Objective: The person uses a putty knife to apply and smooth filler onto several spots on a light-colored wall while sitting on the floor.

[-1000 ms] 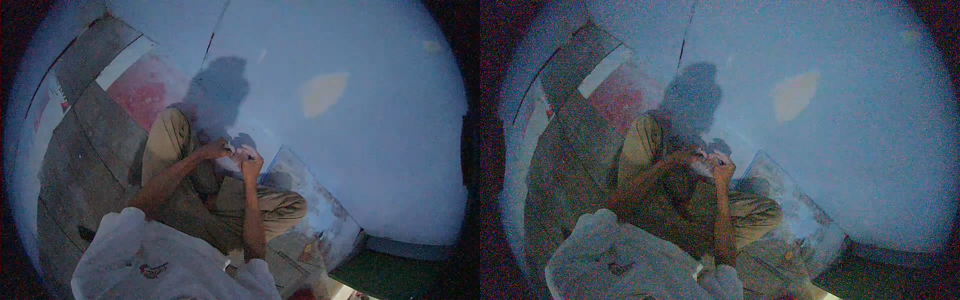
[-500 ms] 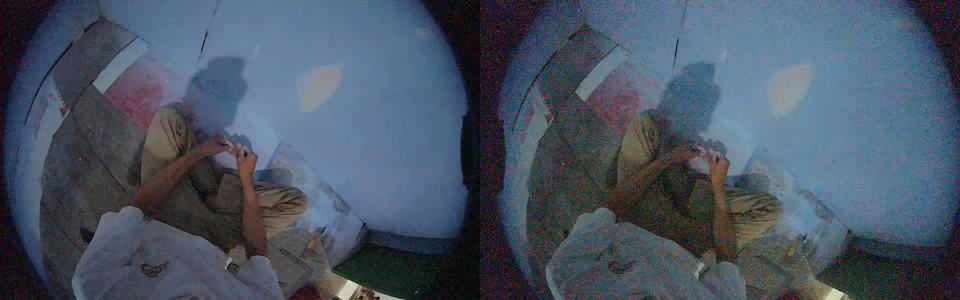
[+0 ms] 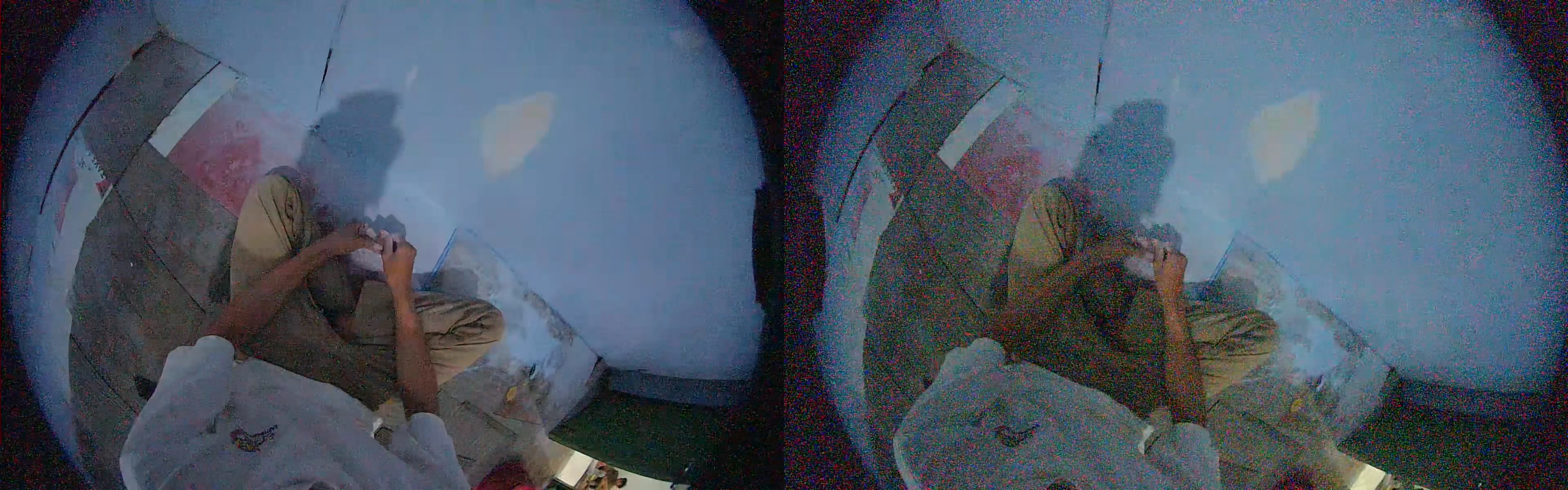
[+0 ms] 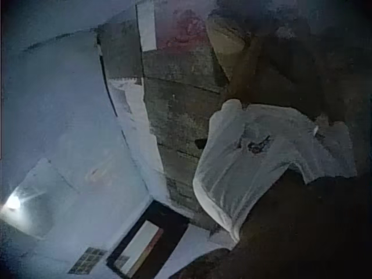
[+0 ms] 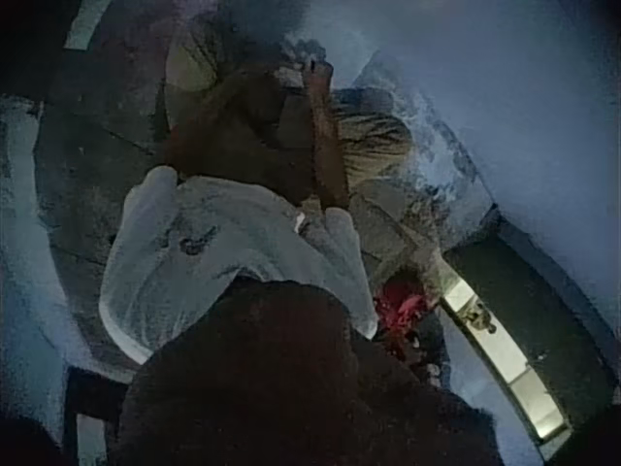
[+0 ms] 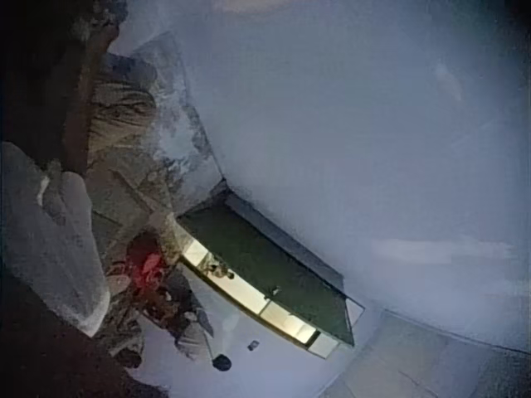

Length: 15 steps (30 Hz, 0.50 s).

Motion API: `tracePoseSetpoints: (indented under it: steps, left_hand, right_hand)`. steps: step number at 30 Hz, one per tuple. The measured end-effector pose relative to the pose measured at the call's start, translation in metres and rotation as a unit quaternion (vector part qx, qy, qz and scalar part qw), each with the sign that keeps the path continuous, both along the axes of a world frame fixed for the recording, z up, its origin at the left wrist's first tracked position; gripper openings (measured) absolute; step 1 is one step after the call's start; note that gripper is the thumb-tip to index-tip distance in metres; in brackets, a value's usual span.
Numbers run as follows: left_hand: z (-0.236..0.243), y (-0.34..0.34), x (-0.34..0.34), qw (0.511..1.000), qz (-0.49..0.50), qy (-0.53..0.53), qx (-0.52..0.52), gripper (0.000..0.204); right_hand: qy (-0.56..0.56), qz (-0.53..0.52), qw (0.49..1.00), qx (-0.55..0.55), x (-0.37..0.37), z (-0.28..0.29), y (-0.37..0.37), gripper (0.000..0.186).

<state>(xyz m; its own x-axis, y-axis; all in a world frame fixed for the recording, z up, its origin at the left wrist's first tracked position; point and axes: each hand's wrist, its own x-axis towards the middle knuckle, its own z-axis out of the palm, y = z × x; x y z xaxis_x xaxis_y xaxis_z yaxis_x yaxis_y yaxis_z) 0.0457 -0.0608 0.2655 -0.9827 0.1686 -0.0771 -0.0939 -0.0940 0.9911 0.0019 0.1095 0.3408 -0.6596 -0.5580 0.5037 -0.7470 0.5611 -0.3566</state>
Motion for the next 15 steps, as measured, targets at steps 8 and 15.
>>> tracePoseSetpoints:
  steps: [8, 15]
  left_hand:
    - [-0.034, -0.022, -0.003, 0.984, -0.03, 0.001, -0.176, 0.04]
    - [-0.046, -0.022, 0.012, 0.982, 0.061, -0.037, -0.174, 0.038]
  right_hand:
    - [-0.326, -0.038, 0.938, -0.115, -0.005, -0.023, -0.003, 0.036]
    - [-0.39, 0.047, 0.906, -0.158, -0.003, -0.032, 0.007, 0.037]
